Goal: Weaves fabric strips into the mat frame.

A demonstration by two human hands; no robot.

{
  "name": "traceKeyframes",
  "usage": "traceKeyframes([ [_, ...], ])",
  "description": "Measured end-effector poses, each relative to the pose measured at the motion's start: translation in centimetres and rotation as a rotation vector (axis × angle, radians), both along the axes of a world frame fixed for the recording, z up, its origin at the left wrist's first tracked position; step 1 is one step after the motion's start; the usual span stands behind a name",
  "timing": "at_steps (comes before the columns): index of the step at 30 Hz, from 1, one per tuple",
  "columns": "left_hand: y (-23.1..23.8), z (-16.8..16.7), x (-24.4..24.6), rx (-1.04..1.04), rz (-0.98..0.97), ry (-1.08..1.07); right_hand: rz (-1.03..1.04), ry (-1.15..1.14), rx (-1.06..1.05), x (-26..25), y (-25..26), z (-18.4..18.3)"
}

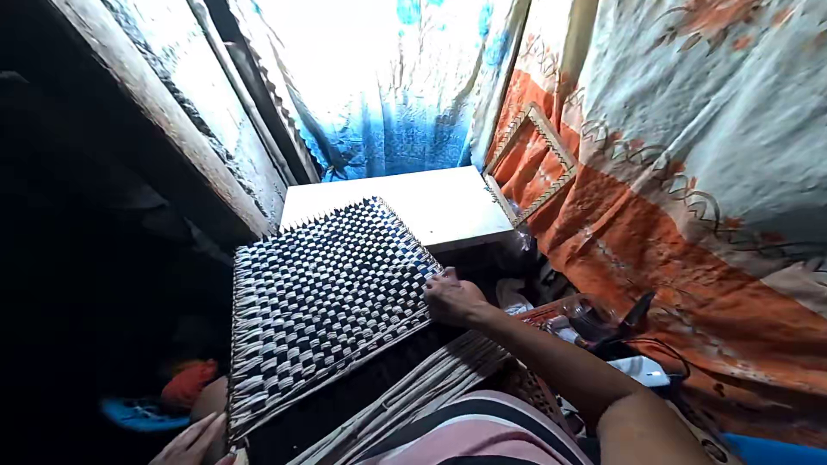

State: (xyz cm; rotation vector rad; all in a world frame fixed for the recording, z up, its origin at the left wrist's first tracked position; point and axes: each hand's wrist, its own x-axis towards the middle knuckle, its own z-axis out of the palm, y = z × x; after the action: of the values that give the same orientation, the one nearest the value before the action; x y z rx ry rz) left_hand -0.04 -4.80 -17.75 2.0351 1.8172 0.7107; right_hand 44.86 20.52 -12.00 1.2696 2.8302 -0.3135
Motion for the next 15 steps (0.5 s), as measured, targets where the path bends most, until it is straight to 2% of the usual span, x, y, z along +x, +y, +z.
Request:
traceKeyframes([
  [3, 1.3, 2.3, 3.9, -0.119, -0.031, 0.248, -0.025, 0.018, 0.098, 3.1, 0.9, -0.8],
  [6, 2.1, 3.4, 6.4, -0.286, -0.047, 0.357, -0.069, 0.069, 0.157, 5.1, 0.7, -0.5],
  [11, 2.7, 3.2, 8.3, -0.342, -0.032, 0.371, -0.175, 0.402, 0.125, 8.5, 0.9, -0.8],
  [15, 2.8, 2.5, 10.2, -0.253, -0.084, 0.311, -0.232, 0.604, 0.012, 9.4, 0.6, -0.5],
])
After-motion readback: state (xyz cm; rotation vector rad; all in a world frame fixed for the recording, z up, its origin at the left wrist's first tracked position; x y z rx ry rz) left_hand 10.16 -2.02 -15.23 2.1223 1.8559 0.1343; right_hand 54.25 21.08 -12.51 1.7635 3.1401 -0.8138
